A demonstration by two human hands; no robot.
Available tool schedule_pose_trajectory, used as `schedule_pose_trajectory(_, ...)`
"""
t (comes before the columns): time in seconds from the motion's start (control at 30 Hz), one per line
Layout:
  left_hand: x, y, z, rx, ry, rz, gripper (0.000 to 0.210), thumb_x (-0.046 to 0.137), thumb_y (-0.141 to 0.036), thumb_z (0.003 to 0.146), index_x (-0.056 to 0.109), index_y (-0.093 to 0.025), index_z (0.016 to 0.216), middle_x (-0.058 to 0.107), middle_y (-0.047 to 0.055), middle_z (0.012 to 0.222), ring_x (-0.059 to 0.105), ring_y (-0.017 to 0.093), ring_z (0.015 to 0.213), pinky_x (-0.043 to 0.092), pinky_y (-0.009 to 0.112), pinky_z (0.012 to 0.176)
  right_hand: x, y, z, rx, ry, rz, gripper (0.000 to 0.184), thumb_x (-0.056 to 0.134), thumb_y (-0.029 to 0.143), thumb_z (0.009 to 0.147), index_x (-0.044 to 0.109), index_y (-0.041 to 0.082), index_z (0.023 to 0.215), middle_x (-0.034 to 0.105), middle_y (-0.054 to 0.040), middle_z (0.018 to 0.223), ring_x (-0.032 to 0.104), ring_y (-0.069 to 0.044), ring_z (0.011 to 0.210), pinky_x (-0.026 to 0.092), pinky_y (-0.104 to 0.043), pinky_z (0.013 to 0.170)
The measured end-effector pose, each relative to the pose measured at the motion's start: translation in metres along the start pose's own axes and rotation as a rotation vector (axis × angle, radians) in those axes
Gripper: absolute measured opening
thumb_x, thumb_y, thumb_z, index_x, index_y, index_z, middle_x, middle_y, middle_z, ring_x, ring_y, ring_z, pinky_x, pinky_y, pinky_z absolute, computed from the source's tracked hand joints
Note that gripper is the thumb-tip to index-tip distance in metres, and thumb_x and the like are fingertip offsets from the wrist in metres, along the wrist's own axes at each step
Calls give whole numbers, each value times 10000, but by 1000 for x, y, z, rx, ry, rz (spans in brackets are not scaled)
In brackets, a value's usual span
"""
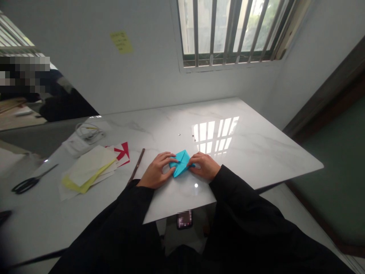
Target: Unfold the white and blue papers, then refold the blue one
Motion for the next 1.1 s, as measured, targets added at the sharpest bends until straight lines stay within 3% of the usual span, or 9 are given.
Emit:
schedule_pose_trajectory(0.1,-9,-8,-1,-6,-36,0,158,691,-167,948,744,-247,1074,716,78,1196,667,279,1168,567,522,1081,0,-1,0,14,-25,-21,177,755,97,932,816,241,1014,805,-56,1022,725,-229,991,600,-391,928)
schedule_pose_trajectory(0.3,-2,-16,-9,-6,86,-68,269,790,-198,864,706,-256,1113,692,71,1172,679,274,1122,583,474,1014,3,0,3,42,-59,-56,156,747,108,947,808,236,1012,791,-56,1001,703,-227,979,588,-385,910)
schedule_pose_trajectory(0.53,0,3,-12,-82,28,-3,52,699,-224,970,736,-256,989,772,54,1041,729,248,1007,596,433,932,2,-2,2,75,-67,-48,114,748,156,975,797,246,1025,785,-58,1052,713,-222,1000,586,-386,919)
schedule_pose_trajectory(0.73,-3,11,-13,-152,-22,-72,57,719,-277,986,770,-253,994,807,34,986,753,223,934,601,402,883,-2,-13,0,127,-122,-14,182,805,144,919,808,238,1075,771,-45,1045,718,-194,957,588,-339,890)
schedule_pose_trajectory(1.1,-9,22,-16,-280,-123,-288,136,744,-317,979,791,-222,893,761,67,1039,754,206,922,695,404,876,-4,-22,-2,146,-154,-44,58,826,191,944,839,244,961,776,-41,952,705,-182,835,584,-328,806)
Point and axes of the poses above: each hand's wrist, its own z-axis towards the middle knuckle, its own x-axis out of the palm, y = z × x, the point moved 8 cm from there along z, towards the middle knuckle
